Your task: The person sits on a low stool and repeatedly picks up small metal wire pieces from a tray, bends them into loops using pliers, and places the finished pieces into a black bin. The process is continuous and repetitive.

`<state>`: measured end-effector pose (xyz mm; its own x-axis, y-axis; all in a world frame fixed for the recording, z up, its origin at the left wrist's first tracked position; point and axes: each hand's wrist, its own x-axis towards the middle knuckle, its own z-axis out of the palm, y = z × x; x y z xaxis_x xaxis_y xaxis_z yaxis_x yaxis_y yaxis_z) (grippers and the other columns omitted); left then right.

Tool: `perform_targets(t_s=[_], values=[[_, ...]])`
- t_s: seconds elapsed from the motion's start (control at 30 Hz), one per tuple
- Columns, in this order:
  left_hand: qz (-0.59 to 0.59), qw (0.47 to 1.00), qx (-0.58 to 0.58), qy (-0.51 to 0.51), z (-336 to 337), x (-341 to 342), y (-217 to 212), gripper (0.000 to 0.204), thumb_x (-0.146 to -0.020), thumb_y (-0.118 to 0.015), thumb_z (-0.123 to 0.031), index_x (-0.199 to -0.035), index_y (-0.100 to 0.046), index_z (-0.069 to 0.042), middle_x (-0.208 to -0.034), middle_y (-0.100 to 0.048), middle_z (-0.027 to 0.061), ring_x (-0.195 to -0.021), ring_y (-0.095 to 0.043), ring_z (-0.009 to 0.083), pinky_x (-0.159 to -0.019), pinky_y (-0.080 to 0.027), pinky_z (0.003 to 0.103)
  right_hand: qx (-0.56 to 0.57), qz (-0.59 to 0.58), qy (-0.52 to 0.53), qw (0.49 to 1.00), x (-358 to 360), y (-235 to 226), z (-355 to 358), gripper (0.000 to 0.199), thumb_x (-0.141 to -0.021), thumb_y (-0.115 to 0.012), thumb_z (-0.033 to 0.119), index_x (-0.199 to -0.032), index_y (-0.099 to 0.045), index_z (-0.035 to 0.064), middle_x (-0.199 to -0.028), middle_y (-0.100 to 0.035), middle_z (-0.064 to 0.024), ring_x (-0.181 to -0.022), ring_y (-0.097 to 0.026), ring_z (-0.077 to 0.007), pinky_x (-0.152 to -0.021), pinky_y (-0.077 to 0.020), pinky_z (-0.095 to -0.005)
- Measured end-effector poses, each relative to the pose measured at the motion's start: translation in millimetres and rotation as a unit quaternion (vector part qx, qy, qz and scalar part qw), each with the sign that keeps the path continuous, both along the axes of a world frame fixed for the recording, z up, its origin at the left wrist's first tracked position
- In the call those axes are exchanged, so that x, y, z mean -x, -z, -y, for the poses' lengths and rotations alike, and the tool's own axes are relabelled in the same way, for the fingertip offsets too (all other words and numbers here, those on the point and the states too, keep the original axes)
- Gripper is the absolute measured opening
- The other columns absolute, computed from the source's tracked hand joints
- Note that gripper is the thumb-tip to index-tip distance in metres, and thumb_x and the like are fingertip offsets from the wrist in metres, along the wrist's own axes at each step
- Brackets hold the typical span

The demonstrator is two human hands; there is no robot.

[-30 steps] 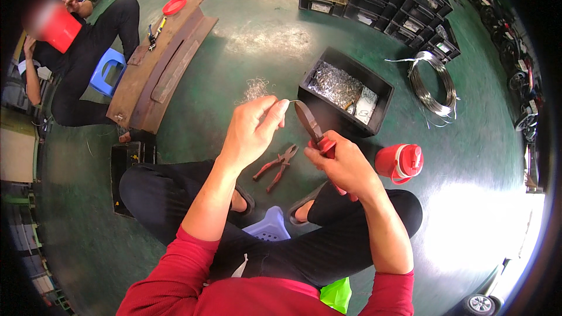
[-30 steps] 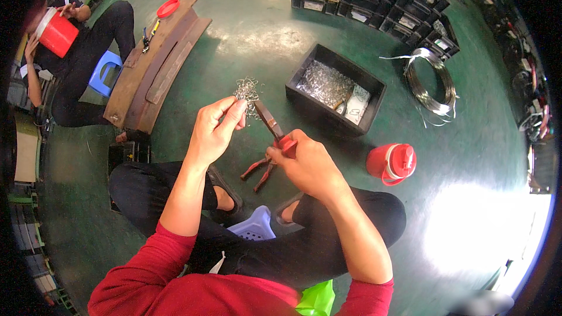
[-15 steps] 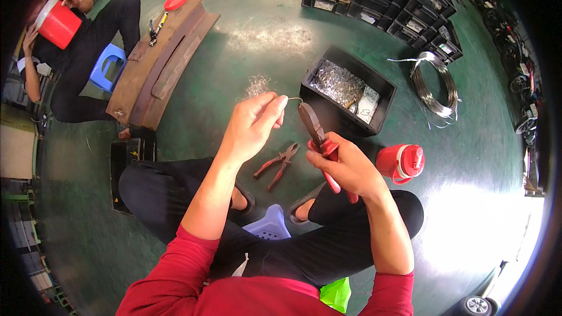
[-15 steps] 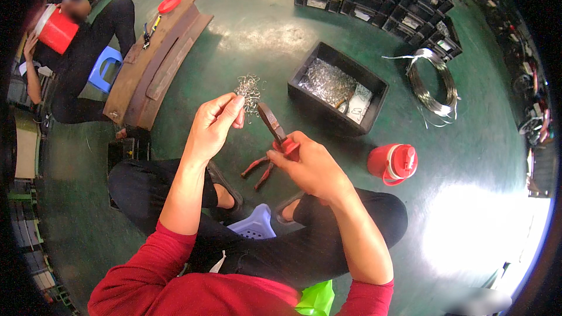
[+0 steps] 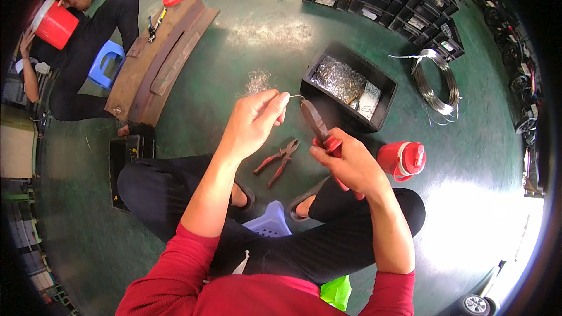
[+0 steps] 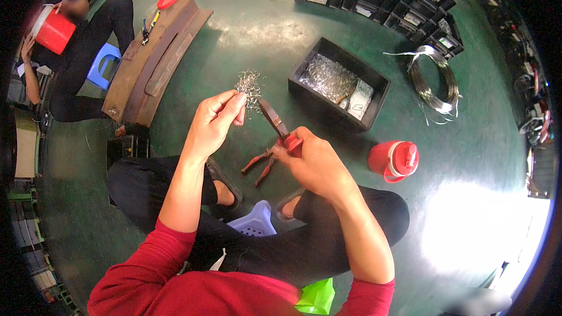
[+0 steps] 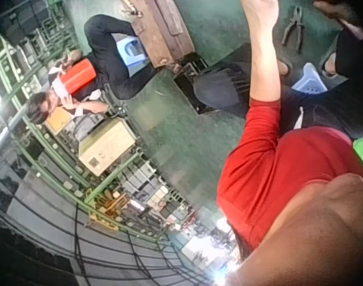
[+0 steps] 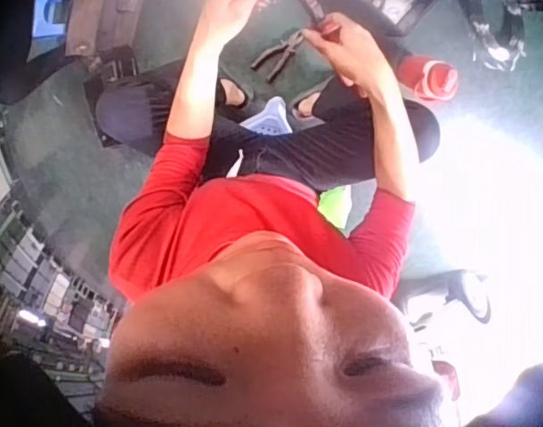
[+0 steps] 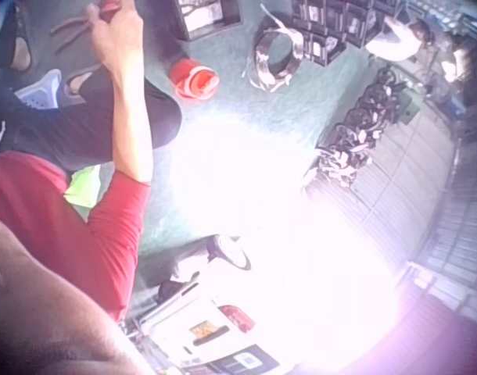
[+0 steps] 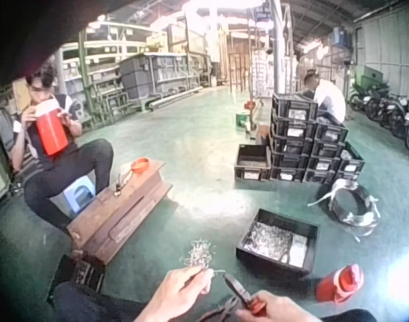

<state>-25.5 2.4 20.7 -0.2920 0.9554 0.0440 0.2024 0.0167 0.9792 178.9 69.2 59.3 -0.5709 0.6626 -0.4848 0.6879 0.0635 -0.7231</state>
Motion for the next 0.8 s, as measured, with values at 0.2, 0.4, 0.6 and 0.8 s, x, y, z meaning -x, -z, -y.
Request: perform_targets(t_s=[0.2,0.4,0.6,0.8], values=[[-0.019,0.996,0.083,-0.010,1.2,2.7,4.3,0.042,-0.101,-0.052,-0.032,-0.070,-0.055,-0.005,-0.059,-0.048,-0.0023,-0.058,-0.046,0.0061,-0.055,-0.038,0.024,-0.183,-0.014,0.009,0.983,-1.0,25.5,2.0,0.024,-0.086,-0.068,0.014,-0.099,-0.055,-0.0017,-0.081,-0.066,-0.0205,-0.084,-0.063,-0.0422,-0.073,-0.0464,-0.0469],[0.186,0.977,0.104,0.005,-0.6,3.1,14.6,0.040,-0.099,-0.056,-0.030,-0.065,-0.052,-0.009,-0.056,-0.043,-0.0034,-0.051,-0.038,0.0067,-0.048,-0.033,0.026,-0.349,0.051,-0.017,0.936,-1.3,35.4,2.6,0.025,-0.079,-0.062,-0.001,-0.101,-0.051,0.0001,-0.096,-0.063,-0.0209,-0.095,-0.060,-0.0398,-0.079,-0.0471,-0.0486],[0.256,0.960,0.108,-0.002,-1.6,2.8,19.8,0.039,-0.099,-0.056,-0.028,-0.064,-0.051,-0.011,-0.055,-0.041,-0.0035,-0.050,-0.035,0.0071,-0.048,-0.031,0.027,-0.461,0.070,-0.034,0.884,-1.3,39.7,3.8,0.030,-0.073,-0.062,-0.004,-0.101,-0.053,0.0022,-0.097,-0.059,-0.0168,-0.095,-0.058,-0.0370,-0.081,-0.0461,-0.0464],[0.347,0.929,0.126,0.037,-2.7,5.7,27.4,0.042,-0.099,-0.055,-0.030,-0.063,-0.050,-0.010,-0.055,-0.041,-0.0038,-0.051,-0.037,0.0076,-0.049,-0.032,0.027,-0.556,0.115,-0.052,0.821,-0.1,48.8,-4.4,0.030,-0.075,-0.066,0.005,-0.101,-0.052,0.0050,-0.094,-0.057,-0.0124,-0.093,-0.057,-0.0330,-0.077,-0.0460,-0.0448]])
